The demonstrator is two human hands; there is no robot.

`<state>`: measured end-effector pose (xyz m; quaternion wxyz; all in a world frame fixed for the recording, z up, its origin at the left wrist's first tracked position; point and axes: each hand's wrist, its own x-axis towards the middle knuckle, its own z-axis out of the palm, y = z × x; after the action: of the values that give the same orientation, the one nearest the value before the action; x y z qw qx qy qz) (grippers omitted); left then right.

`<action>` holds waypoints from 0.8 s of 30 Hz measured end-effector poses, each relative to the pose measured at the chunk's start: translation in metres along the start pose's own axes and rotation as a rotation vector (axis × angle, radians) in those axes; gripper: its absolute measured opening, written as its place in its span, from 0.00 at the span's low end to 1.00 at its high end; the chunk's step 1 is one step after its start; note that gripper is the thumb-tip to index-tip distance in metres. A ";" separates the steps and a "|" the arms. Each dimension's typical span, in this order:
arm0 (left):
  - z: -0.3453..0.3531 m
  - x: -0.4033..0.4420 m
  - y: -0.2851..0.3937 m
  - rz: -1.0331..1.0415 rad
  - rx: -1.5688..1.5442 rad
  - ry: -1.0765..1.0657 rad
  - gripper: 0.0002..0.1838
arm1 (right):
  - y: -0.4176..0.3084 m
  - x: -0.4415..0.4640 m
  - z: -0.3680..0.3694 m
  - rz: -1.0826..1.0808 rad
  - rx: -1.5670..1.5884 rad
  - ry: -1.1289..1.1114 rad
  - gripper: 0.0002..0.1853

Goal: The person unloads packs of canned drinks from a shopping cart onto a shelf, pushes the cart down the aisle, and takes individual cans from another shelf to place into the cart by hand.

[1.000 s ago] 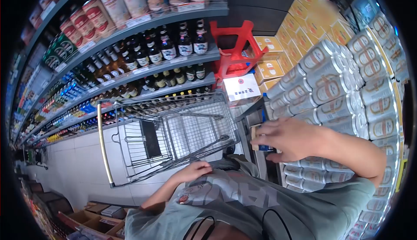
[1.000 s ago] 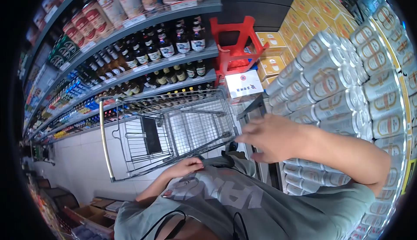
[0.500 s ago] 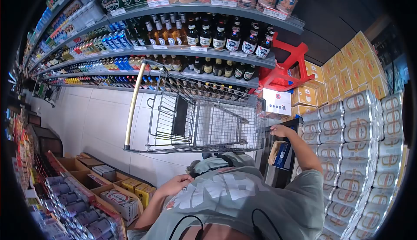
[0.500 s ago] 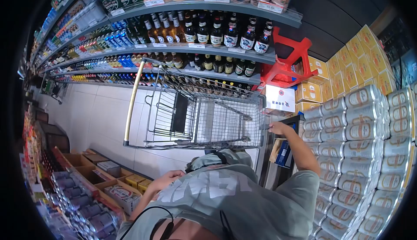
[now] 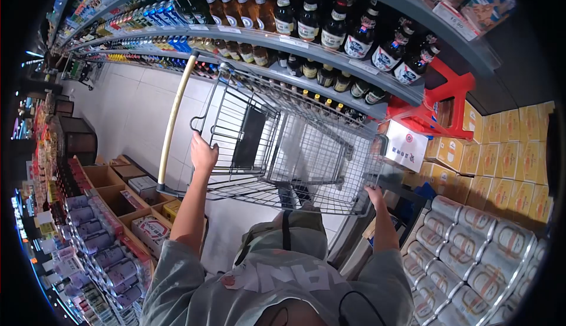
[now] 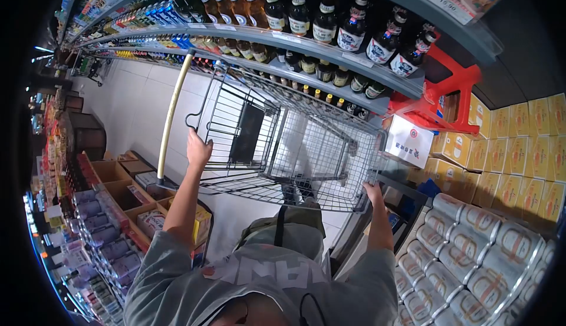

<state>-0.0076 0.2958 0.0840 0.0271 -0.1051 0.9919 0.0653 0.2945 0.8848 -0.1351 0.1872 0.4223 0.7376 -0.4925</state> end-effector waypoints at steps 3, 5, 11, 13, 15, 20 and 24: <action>-0.005 0.020 -0.018 -0.094 -0.068 0.007 0.23 | 0.023 0.019 0.020 0.159 0.341 -0.011 0.14; 0.009 0.037 -0.048 -0.178 -0.230 -0.170 0.22 | 0.015 0.021 0.028 0.148 0.337 0.009 0.13; -0.003 0.034 -0.064 -0.182 -0.236 -0.081 0.30 | 0.030 0.030 0.055 0.102 0.425 0.119 0.09; -0.005 0.036 -0.083 -0.217 -0.216 -0.035 0.35 | 0.036 0.034 0.071 0.018 0.370 0.120 0.11; -0.017 0.035 -0.099 -0.255 -0.218 -0.105 0.34 | 0.033 0.026 0.093 -0.099 0.060 0.291 0.08; -0.013 0.050 -0.179 -0.341 -0.422 -0.163 0.24 | -0.062 -0.025 0.140 -0.131 -0.154 0.452 0.11; -0.006 0.064 -0.254 -0.364 -0.522 -0.229 0.21 | -0.102 -0.028 0.182 -0.183 -0.198 0.496 0.11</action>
<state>-0.0163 0.0357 0.0543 0.1216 -0.2759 0.8973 0.3225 0.2031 0.6954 -0.1383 -0.0039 0.4412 0.8405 -0.3145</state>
